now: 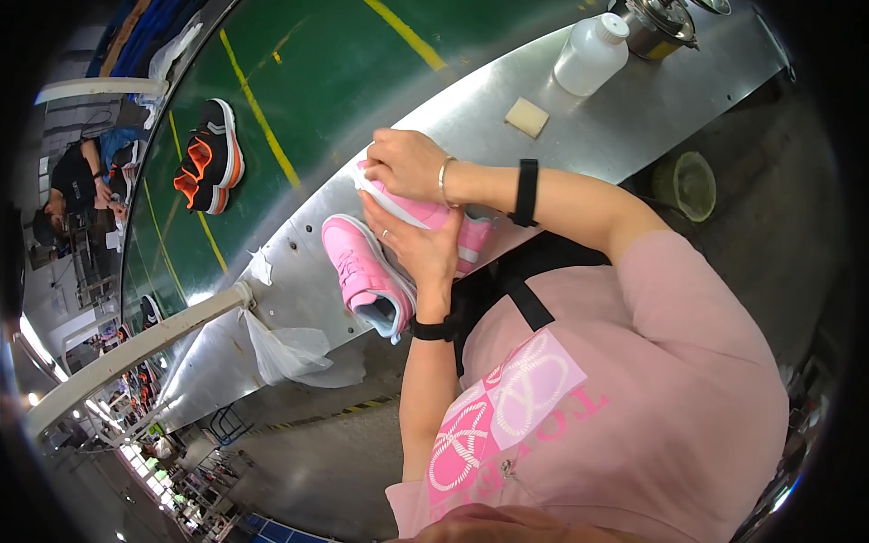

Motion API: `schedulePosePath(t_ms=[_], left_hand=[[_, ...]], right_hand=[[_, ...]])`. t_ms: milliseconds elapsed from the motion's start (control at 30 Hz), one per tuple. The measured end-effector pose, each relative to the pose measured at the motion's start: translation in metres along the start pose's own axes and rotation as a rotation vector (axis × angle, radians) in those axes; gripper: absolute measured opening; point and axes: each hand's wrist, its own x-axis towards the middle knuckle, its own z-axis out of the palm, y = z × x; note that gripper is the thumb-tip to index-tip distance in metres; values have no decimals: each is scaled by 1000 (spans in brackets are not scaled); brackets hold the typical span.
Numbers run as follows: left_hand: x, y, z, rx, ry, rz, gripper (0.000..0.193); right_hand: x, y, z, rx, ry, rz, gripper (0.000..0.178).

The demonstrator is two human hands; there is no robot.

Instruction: Cleaning and inspecting multiple pairs of shoes on a manufacturing conveyor belt.

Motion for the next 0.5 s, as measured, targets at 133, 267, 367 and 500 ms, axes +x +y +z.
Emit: schedulePosePath(t_ms=[133,267,367,500], left_hand=[[0,-10,1,12,14,5,130],[-4,-13,4,4,-12,11,131],[-1,-2,4,41,20,34,131],[-2,-9,1,-18,3,-29,132]], right_hand=[[-8,3,5,0,-6,28,15],[-16,5,-2,-24,-38,-25,16],[10,8,5,11,-21,70,18],[3,6,7,-17,-38,63,20]])
